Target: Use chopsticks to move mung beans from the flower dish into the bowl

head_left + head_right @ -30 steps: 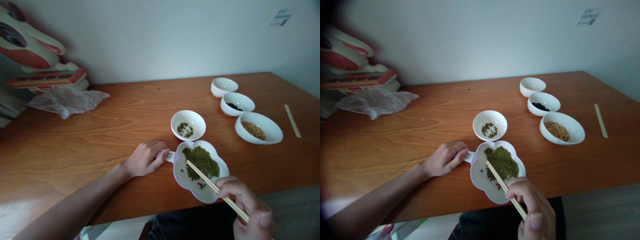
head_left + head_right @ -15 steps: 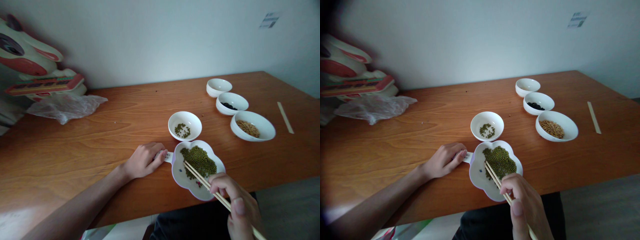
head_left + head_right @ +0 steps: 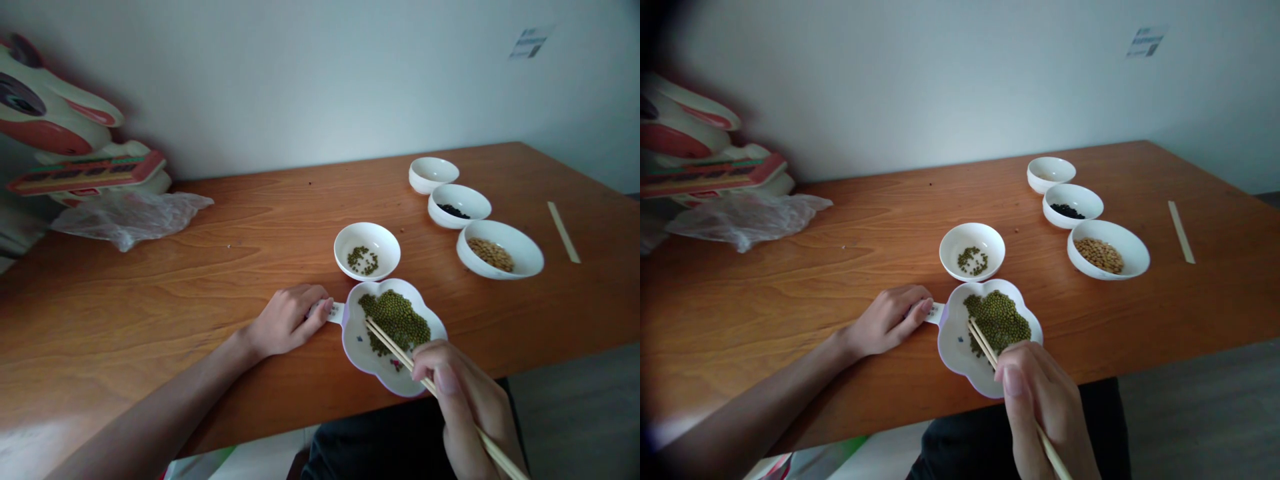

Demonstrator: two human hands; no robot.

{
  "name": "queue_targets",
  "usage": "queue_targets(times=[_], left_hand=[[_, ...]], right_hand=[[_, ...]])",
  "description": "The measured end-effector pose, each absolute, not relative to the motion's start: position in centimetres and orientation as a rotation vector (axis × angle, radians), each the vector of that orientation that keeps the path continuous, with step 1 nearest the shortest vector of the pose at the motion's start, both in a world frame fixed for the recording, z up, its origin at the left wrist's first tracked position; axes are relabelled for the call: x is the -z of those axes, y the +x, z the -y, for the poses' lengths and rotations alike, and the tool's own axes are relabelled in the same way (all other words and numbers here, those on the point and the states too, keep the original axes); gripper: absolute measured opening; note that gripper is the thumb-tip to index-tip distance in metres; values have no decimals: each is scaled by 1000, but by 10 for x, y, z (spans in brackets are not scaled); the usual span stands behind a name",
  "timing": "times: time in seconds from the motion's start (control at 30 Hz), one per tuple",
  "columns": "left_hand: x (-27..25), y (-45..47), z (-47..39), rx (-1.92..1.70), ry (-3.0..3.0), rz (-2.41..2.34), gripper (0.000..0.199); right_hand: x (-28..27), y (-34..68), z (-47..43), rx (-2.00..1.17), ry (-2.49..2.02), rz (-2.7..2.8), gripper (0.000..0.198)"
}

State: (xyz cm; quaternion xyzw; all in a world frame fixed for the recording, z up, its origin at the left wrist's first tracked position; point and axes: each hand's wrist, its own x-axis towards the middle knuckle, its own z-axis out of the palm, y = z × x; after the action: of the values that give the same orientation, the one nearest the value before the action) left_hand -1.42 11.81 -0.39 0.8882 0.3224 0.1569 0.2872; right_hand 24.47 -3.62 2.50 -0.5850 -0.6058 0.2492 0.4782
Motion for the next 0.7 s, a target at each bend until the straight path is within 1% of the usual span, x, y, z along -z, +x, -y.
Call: queue_targets(times=[0.17,0.33,0.4,0.57,0.7], left_hand=[[3,-14,-118,-410,2366,-867,32],[3,-14,-119,-412,2363,-868,33],[3,-14,-119,-419,2366,-863,33],[4,-14,-119,-416,2374,-879,33],[3,-14,-119,-405,2371,-884,34]], right_hand=[[-21,251,39,-661,-1413,1542,35],[-15,252,39,-609,-1388,1485,37],[-13,253,38,-578,-1365,1493,43],[-15,250,37,-552,-1412,1442,66],[-19,244,39,-579,-1463,1359,69]])
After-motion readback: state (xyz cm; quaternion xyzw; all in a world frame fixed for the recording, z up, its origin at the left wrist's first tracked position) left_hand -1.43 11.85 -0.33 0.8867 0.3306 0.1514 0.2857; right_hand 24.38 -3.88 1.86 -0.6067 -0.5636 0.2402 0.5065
